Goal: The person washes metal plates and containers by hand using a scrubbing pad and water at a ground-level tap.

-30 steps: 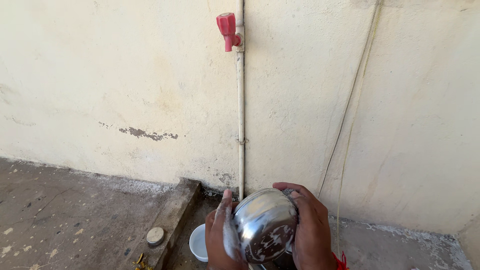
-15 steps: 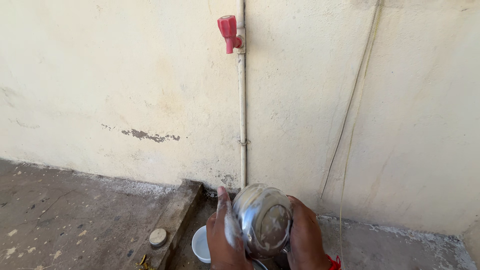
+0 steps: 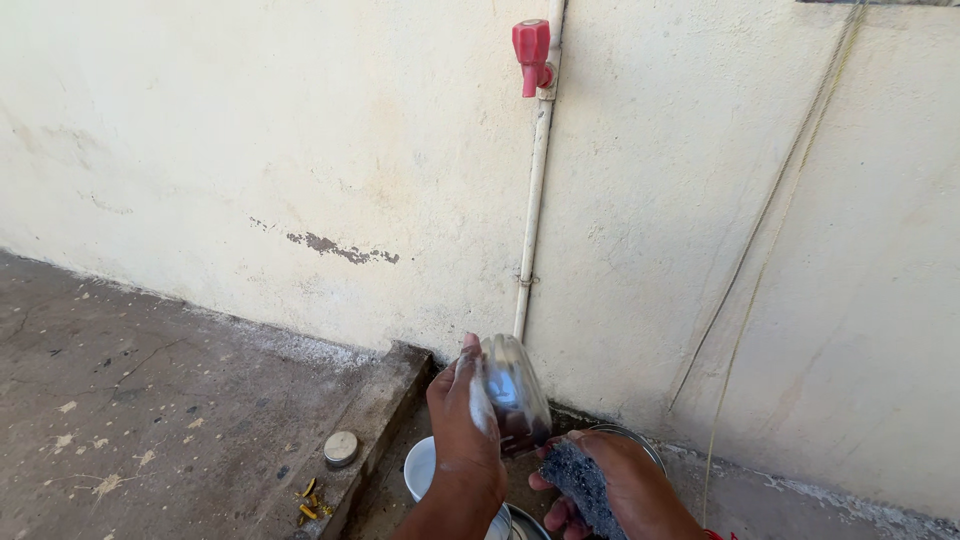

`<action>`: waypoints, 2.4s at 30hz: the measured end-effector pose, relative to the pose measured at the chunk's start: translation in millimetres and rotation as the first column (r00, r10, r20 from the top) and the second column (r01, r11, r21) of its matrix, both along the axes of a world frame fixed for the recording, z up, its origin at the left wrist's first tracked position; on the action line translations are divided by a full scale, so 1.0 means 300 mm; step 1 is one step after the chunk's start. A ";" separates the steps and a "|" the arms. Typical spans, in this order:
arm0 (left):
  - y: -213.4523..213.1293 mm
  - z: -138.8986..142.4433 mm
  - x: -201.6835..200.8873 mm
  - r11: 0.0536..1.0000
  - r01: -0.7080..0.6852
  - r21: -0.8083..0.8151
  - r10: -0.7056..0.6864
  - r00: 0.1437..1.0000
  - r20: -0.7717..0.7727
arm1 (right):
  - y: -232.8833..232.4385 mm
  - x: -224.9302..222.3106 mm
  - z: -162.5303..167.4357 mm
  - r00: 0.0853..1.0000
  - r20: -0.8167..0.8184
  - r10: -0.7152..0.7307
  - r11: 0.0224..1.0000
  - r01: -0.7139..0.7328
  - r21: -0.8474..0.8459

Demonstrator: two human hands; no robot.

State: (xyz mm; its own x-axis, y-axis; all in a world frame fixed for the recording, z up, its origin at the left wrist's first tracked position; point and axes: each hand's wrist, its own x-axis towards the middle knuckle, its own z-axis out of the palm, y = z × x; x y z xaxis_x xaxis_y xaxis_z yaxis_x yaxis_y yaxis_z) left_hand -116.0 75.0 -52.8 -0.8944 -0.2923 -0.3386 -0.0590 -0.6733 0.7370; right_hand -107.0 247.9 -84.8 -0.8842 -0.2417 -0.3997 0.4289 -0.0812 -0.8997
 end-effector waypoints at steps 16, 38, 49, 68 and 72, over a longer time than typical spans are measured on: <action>0.116 -0.197 0.066 0.982 0.090 -0.168 -0.135 0.950 -0.283 | -0.012 0.142 0.096 0.465 -0.875 0.134 0.942 0.214 0.258; 0.120 0.014 0.102 0.997 -0.052 0.058 0.041 0.982 0.187 | -0.043 0.062 0.097 0.571 -0.818 0.067 0.849 0.398 0.347; 0.152 -0.054 0.133 0.988 0.121 0.099 -0.114 0.991 -0.067 | -0.033 0.093 0.167 0.660 -0.749 0.057 0.885 0.314 0.344; 0.083 0.010 0.118 0.995 0.092 -0.027 -0.086 0.979 0.183 | -0.031 0.139 0.030 0.655 -0.702 0.278 0.890 0.100 0.445; 0.077 0.007 0.104 0.886 0.385 -0.258 -0.345 0.920 0.188 | 0.023 0.060 0.055 0.899 -0.401 0.174 0.971 -0.089 0.223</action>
State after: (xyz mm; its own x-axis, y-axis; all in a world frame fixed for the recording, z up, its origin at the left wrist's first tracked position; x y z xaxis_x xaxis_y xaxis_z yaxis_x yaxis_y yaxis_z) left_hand -84.9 98.2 -50.7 -0.9090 -0.0554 -0.4132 -0.3703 -0.3479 0.8613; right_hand -89.1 254.7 -68.4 -0.9449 -0.3227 -0.0544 0.0076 0.1447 -0.9895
